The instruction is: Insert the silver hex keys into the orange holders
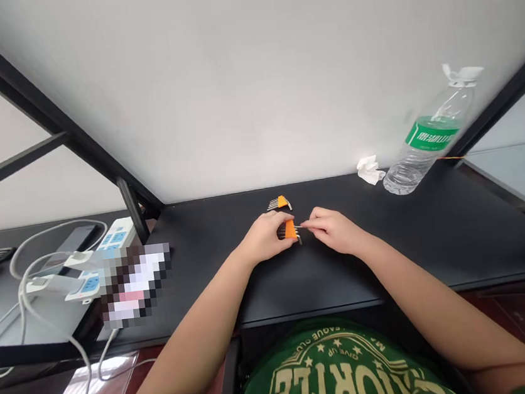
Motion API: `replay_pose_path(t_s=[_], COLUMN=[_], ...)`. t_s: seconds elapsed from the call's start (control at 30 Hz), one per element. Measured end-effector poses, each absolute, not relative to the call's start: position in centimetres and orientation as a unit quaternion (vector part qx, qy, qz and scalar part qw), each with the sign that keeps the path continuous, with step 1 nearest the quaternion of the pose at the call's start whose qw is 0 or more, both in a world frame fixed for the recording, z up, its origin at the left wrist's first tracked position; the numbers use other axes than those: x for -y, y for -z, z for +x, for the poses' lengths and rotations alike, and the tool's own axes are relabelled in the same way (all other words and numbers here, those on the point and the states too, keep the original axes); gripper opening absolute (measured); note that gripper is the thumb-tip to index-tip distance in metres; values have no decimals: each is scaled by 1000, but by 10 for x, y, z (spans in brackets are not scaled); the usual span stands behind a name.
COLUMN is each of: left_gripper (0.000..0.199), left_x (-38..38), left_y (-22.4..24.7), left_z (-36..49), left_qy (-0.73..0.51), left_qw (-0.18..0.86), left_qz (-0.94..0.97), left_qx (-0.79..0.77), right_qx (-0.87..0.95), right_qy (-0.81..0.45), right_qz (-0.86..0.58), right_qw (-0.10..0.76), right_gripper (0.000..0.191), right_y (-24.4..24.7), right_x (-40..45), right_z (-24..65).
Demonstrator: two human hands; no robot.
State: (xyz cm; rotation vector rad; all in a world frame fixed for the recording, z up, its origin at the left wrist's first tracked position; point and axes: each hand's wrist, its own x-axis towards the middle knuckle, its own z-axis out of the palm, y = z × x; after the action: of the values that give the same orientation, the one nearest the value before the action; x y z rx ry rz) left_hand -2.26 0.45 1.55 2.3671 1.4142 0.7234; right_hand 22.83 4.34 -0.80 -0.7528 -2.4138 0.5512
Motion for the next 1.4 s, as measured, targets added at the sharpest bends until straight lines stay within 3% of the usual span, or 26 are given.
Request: replay_pose_path(t_s=[0.23, 0.5, 0.83, 1.1, 1.4], left_gripper=[45, 41, 42, 48, 48], left_x=[-1, -1, -2, -7, -7], left_y=[-14, -12, -7, -6, -6], left_z=[-18, -11, -4, -13, -15], left_qy=[-265, -230, -259, -239, -225], left_qw=[143, 80, 104, 117, 138], left_qz=[823, 851, 848, 834, 825], left_qx=[-481, -466, -450, -484, -500], right_qx=[897, 920, 833, 872, 900], right_qy=[-196, -84, -307, -140, -54], right_qz=[-278, -314, -329, -449, -423], right_qw=[281, 220, 323, 137, 94], right_gripper=[32, 32, 16, 19, 24], right_y=[4, 2, 2, 14, 11], right_x=[-43, -35, -43, -64, -56], right_z=[231, 233, 225, 238, 233])
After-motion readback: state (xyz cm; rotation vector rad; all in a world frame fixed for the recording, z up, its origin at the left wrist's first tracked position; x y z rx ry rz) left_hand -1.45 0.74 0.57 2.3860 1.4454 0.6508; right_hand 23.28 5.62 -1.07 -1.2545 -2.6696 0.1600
